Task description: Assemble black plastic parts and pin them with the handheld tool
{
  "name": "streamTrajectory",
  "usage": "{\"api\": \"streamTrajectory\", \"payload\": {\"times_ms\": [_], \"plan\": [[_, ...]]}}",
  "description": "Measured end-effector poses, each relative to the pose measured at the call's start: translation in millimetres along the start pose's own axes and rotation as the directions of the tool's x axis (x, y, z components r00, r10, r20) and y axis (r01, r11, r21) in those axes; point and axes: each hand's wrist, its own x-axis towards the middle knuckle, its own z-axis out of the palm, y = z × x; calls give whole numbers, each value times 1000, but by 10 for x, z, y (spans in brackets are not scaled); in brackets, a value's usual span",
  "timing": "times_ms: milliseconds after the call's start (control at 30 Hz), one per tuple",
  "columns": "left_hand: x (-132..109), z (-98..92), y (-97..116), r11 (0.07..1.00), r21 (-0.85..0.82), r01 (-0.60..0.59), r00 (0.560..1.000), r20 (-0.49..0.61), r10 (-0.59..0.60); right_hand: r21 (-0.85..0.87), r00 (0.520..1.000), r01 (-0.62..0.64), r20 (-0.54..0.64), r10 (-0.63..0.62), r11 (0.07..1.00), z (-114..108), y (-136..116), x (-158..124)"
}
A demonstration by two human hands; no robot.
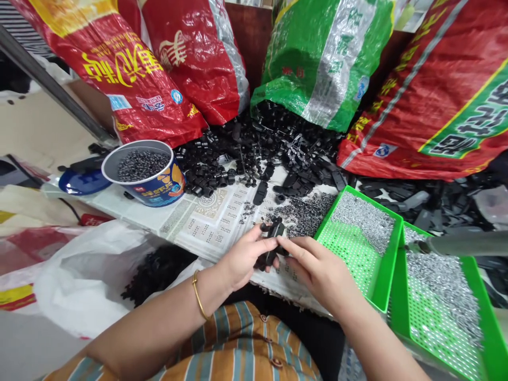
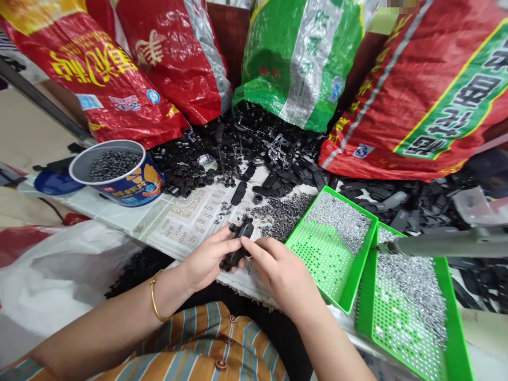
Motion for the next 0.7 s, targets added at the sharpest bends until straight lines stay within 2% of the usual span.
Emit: {"api": "streamTrajectory", "payload": {"times_ms": [167,367,500,600,700], "plan": [[-13,17,-20,999,12,-35,999,-24,36,-23,995,44,-92,-45,999,12,76,10],[-30,28,-56,997,56,-57,998,-36,59,-73,975,-17,-222,1,997,48,17,31],[-41,32,-48,997,36,-67,997,-42,69,-106,973,-52,-230,27,993,56,3,10],[-33,20,-24,999,28,-44,999,-27,45,-139,974,-1,-222,-31,990,53,17,-7],[-10,-2,13,999,1,33,999,33,-33,-174,980,58,-176,-89,983,32,61,-13]]}}
